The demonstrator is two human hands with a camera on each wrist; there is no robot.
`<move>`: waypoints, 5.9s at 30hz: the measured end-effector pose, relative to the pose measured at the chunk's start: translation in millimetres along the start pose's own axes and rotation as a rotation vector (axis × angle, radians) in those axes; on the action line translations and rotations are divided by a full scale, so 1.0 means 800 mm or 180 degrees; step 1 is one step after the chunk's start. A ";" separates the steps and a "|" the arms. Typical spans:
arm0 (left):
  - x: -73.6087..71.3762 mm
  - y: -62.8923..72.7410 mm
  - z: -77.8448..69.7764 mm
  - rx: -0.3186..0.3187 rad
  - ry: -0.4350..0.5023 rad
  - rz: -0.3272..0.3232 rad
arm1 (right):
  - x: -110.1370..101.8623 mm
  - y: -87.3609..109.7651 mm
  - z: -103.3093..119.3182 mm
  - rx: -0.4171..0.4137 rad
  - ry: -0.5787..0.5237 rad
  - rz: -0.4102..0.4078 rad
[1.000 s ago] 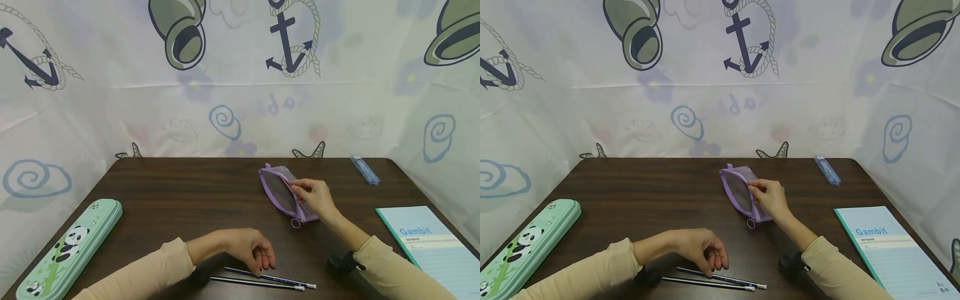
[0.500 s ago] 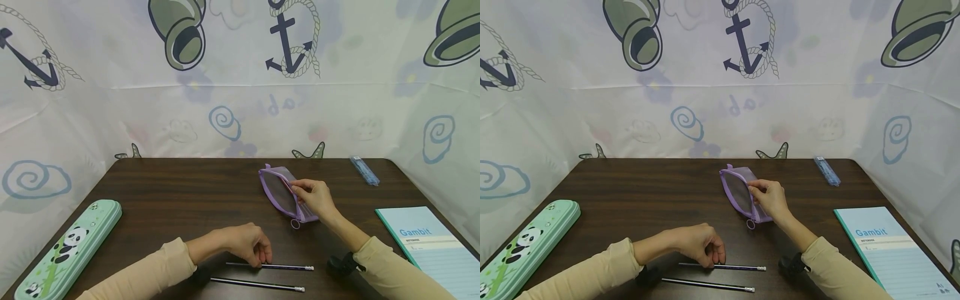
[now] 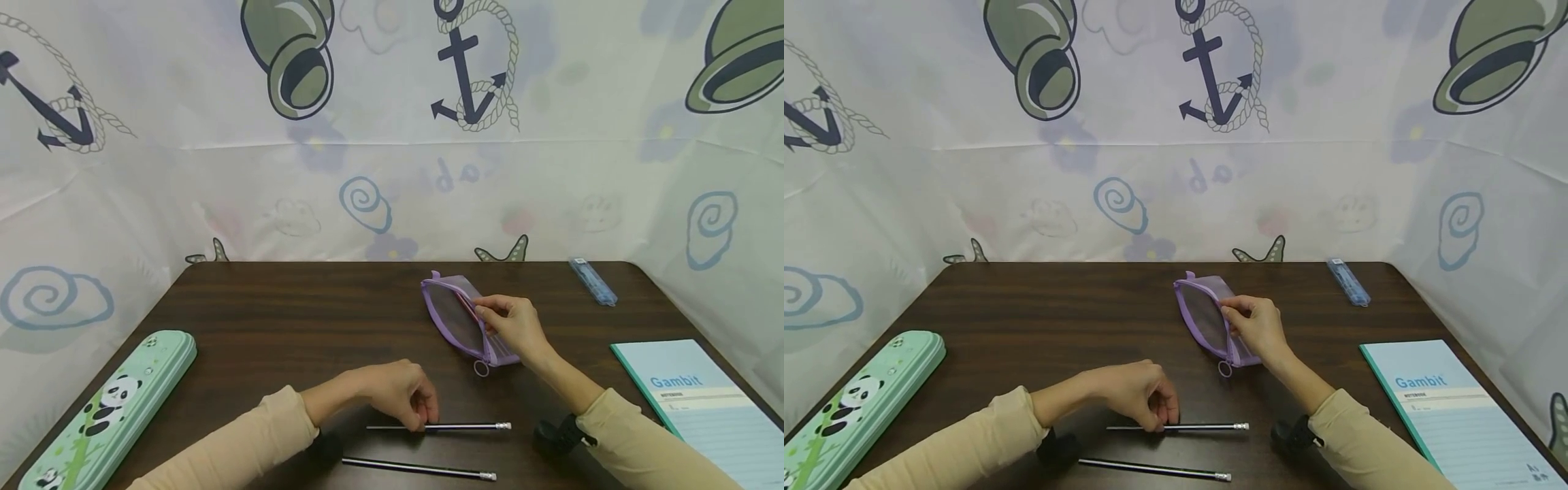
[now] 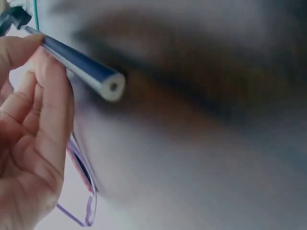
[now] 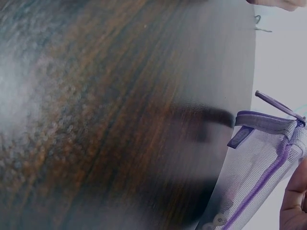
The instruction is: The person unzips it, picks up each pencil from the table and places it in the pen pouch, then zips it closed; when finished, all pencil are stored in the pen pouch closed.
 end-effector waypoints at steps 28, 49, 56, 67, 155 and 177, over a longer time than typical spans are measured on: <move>-0.050 -0.050 0.063 -0.1187 0.3616 -0.2070 | 0.004 0.001 0.002 0.0033 -0.0033 -0.0017; -0.040 -0.106 0.048 -0.0987 0.3836 -0.2793 | 0.009 0.002 0.002 -0.0046 -0.0167 0.0080; -0.035 -0.115 0.046 -0.1027 0.3916 -0.2866 | 0.013 0.004 0.004 -0.0106 -0.0217 0.0087; -0.027 -0.123 0.044 -0.1102 0.3797 -0.2944 | 0.015 0.004 0.001 0.0101 -0.0056 0.0177; 0.005 0.014 0.010 -0.0389 0.1402 -0.0001 | 0.002 0.005 0.001 0.0143 -0.0161 -0.0014; -0.050 -0.069 0.056 -0.1060 0.3589 -0.2079 | 0.007 0.006 -0.002 0.0114 -0.0153 0.0028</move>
Point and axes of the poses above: each hand's wrist, its own y-axis away from the middle knuckle, its own x-axis out of the palm, z = x × y, the point moved 3 cm from there along -y, towards the middle knuckle, and after that the axes turned 4 degrees about x, right-handed, at the moved point
